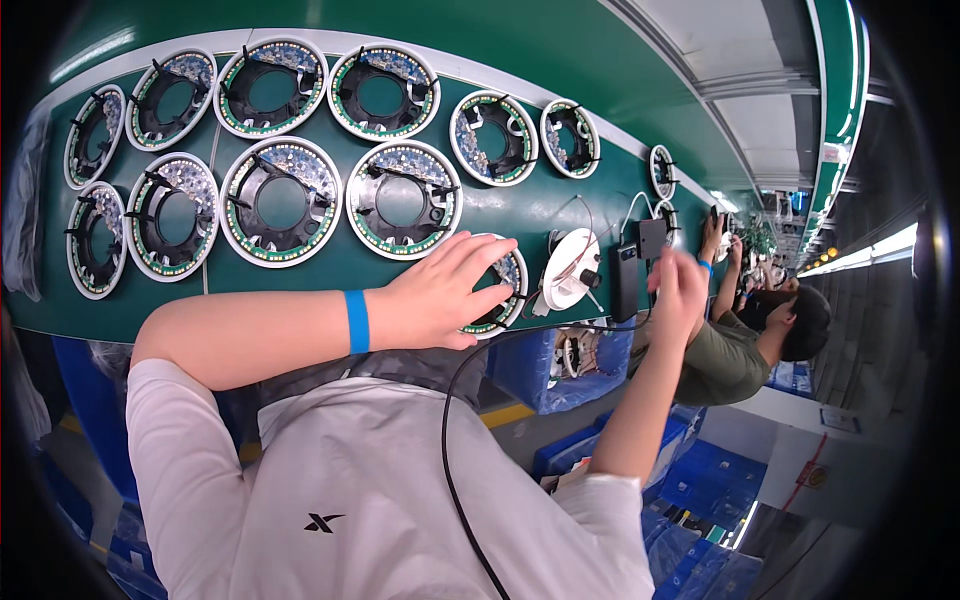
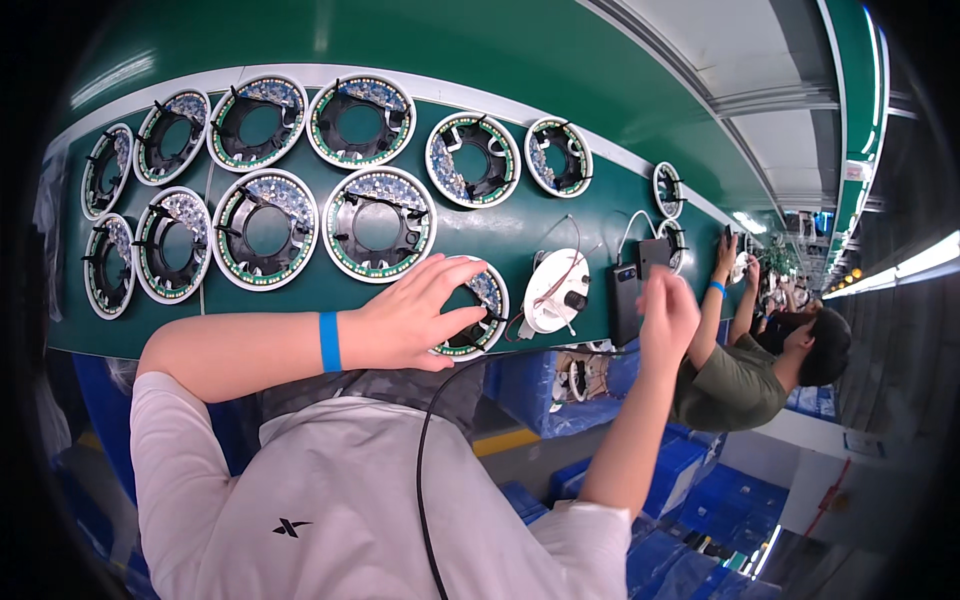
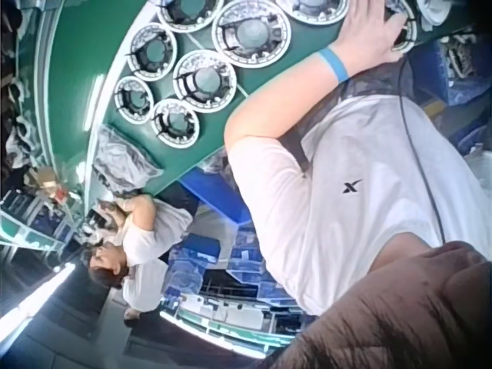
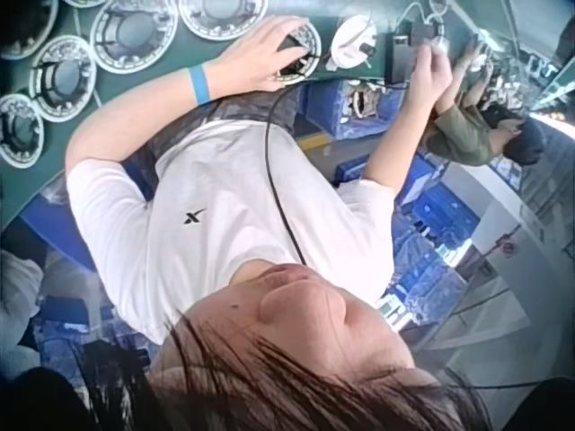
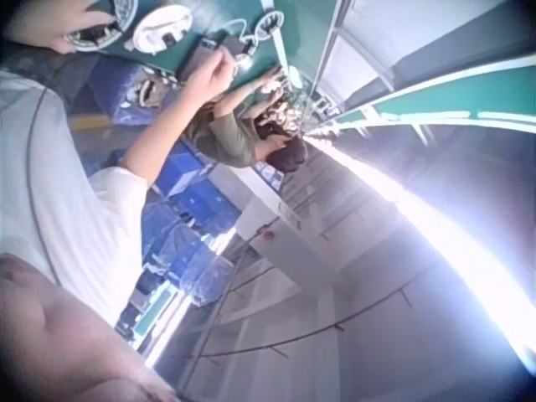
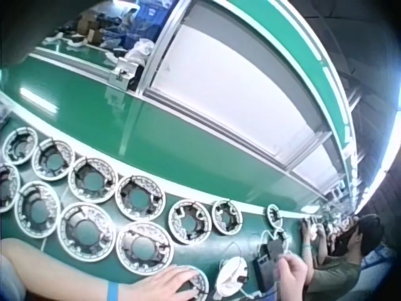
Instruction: The person assembles circular LED circuit boards into plastic housing components by hand, integrating wiring and a power bank into the assembly.
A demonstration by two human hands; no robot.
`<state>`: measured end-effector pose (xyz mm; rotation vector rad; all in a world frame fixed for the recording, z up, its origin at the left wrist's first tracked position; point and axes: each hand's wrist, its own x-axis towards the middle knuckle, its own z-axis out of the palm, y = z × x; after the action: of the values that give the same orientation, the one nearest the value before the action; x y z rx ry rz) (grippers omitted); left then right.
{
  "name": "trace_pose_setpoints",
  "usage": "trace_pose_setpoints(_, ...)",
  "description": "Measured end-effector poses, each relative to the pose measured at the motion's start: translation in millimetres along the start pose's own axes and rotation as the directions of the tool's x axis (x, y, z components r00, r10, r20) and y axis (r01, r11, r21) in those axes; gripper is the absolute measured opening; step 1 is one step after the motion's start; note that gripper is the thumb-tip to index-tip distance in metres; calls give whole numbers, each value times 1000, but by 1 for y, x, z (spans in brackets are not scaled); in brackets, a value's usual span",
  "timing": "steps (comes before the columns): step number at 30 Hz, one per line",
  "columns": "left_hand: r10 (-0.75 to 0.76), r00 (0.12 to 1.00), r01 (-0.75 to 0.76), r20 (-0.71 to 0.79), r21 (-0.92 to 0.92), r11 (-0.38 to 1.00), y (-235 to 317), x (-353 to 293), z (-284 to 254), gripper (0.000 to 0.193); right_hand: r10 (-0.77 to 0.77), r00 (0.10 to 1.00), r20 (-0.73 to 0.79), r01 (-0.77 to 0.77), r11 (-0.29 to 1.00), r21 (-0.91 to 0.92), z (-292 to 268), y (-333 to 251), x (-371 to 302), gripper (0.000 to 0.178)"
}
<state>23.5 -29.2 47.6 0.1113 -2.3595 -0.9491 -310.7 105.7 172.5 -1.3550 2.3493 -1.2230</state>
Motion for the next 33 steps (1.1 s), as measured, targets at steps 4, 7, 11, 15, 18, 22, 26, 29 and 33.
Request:
trace_pose_setpoints(4, 17, 1000, -17, 21, -9, 1000, 1, 2, -3, 78, 86, 995, -50, -82, 994, 74, 22, 0, -91, 12)
trace_pose_setpoints(7, 17, 999, -17, 40, -17, 1000, 1, 4, -1, 77, -26, 996, -84, 18, 995, -96, 65, 17, -140, 23)
trace_pose_setpoints(11, 3, 998, -3, 64, 6, 1000, -1, 3, 0, 76, 16, 991, -133, -29, 995, -97, 113, -2, -147, 36)
trace_pose_setpoints(15, 1, 998, -2, 62, 10, 1000, -1, 4, 2, 77, 4, 985, -172, -36, 982, -187, 125, 13, -129, 28)
trace_pose_setpoints(18, 18, 998, -18, 56, -5, 1000, -1, 4, 3, 71, 16, 979, -204, -68, 966, -249, 116, 28, -121, 20)
trace_pose_setpoints(22, 23, 998, -23, 53, -8, 1000, -2, 2, 2, 76, 26, 984, -179, -95, 916, -389, 91, 31, -104, 21)
trace_pose_setpoints(26, 32, 998, -32, 48, -4, 999, -1, 0, -1, 76, 75, 991, -112, -86, 991, -98, 73, 30, -91, 21)
trace_pose_setpoints(29, 32, 998, -32, 46, 0, 999, -2, 0, -1, 77, -93, 993, -66, 87, 992, -87, 69, 18, -72, 23)
trace_pose_setpoints(33, 34, 998, -34, 47, 3, 999, -3, 1, -1, 77, -11, 997, 81, 2, 993, 120, 74, 21, -59, 17)
